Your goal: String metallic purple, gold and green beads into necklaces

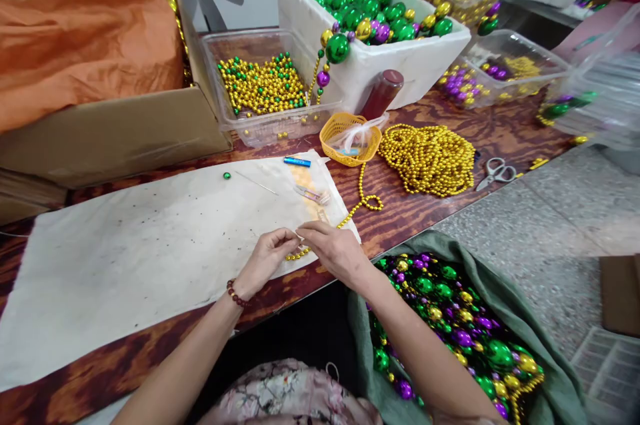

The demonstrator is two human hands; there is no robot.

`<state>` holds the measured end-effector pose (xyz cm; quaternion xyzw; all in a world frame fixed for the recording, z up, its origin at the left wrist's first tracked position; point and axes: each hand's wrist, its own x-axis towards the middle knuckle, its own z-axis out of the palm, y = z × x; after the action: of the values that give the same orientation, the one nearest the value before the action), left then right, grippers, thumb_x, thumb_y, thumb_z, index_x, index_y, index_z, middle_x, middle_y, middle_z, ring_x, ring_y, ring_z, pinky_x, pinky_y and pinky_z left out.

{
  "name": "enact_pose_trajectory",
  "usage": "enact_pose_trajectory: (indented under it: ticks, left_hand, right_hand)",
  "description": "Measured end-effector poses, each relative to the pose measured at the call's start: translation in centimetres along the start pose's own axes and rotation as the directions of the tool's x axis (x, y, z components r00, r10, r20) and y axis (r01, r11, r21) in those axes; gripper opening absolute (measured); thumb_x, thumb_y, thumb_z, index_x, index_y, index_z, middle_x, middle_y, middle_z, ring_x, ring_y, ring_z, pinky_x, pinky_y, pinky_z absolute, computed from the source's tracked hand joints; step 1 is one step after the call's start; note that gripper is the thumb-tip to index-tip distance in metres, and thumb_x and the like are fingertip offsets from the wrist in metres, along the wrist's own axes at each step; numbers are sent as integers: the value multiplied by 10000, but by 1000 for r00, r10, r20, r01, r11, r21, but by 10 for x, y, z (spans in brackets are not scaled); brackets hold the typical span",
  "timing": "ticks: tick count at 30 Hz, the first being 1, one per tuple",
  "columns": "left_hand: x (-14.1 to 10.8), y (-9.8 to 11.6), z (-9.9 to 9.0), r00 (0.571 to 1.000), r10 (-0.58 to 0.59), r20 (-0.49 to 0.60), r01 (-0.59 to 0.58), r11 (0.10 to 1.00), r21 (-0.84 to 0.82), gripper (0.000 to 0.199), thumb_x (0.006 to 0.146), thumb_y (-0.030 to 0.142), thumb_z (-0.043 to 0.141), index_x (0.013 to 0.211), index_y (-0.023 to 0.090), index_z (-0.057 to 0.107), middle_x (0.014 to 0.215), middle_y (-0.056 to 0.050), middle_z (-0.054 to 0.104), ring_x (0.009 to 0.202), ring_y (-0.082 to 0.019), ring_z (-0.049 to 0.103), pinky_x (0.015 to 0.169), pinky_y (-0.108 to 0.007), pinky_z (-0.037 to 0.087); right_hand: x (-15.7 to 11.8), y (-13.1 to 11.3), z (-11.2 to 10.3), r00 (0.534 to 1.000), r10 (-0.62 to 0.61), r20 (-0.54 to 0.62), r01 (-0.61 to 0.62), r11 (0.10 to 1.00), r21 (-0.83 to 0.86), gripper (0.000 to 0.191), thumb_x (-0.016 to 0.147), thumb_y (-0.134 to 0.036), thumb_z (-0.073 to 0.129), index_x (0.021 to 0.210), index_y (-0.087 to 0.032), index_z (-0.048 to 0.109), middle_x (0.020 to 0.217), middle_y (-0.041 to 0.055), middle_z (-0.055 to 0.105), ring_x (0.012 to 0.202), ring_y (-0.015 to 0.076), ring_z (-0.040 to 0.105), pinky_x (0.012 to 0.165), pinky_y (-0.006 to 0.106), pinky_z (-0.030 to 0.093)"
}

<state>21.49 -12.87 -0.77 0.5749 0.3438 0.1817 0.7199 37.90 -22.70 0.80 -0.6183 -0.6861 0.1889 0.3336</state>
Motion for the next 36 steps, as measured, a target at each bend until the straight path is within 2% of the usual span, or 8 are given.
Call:
enact_pose_trajectory:
  ticks: [3, 6, 9, 12, 20, 26, 32, 36]
  left_hand:
    - [6, 3, -3, 999, 2, 40, -5, 997, 72, 199, 752, 361, 752, 713, 168, 724, 711, -32, 672, 702, -162, 583, 686, -261, 459]
    - [12, 5, -7, 996, 32, 80, -43, 990, 137, 186, 751, 350, 746, 705, 170, 729, 724, -37, 689, 707, -169, 582, 688, -266, 448]
    - [18, 2, -10, 995, 75, 64, -85, 982, 169, 184, 759, 352, 736, 721, 172, 733, 727, -36, 690, 697, -164, 570, 669, -259, 437]
    - [22, -3, -9, 995, 100, 20, -102, 977, 185, 197, 768, 357, 729, 703, 171, 711, 685, -23, 654, 669, -147, 544, 643, -244, 420]
    - [22, -10, -11, 995, 87, -40, -84, 994, 67, 207, 731, 376, 771, 793, 179, 764, 696, -30, 669, 641, -144, 569, 629, -248, 457]
    - [15, -11, -13, 995, 103, 12, -104, 981, 165, 185, 773, 362, 741, 756, 179, 763, 661, -34, 648, 603, -144, 566, 605, -251, 458]
    - [17, -8, -18, 995, 98, -2, -94, 959, 267, 268, 830, 419, 642, 739, 167, 662, 626, 1, 575, 579, -121, 505, 580, -237, 409]
    - [22, -7, -21, 998, 48, 34, -55, 962, 268, 313, 802, 459, 647, 739, 152, 644, 639, 3, 557, 584, -116, 484, 582, -244, 402]
  right_hand:
    - [4, 10, -2, 991, 40, 129, -24, 992, -123, 240, 982, -136, 483, 970, -194, 716, 804, 54, 628, 722, 163, 576, 603, 262, 362]
    - [-4, 20, 0, 983, 160, 94, -171, 979, 115, 220, 992, -238, 498, 852, -189, 661, 742, 26, 585, 700, 144, 542, 627, 246, 378]
    - [-15, 26, 7, 913, 341, 224, -407, 728, 551, 347, 953, -488, 555, 797, -185, 621, 654, -14, 522, 594, 121, 500, 559, 233, 419]
    - [-21, 27, 15, 851, 363, 378, -514, 432, 742, 427, 824, -589, 694, 902, -169, 687, 657, -31, 528, 540, 103, 506, 524, 239, 465]
    - [-15, 20, 25, 804, 498, 325, -427, 105, 898, 323, 726, -444, 806, 829, -153, 709, 612, -60, 470, 437, 34, 323, 377, 180, 264]
    - [-9, 23, 27, 809, 522, 269, -426, 205, 881, 333, 727, -465, 774, 809, -156, 682, 600, -73, 455, 407, 26, 308, 362, 182, 205]
    - [-21, 43, -11, 728, 518, 449, -667, 381, 641, 335, 702, -426, 744, 884, -147, 715, 677, -24, 607, 407, 57, 460, 362, 184, 296]
    - [-26, 49, -42, 755, 656, 25, -536, 593, 601, 304, 764, -421, 696, 900, -151, 731, 705, 2, 668, 404, 63, 466, 392, 196, 341]
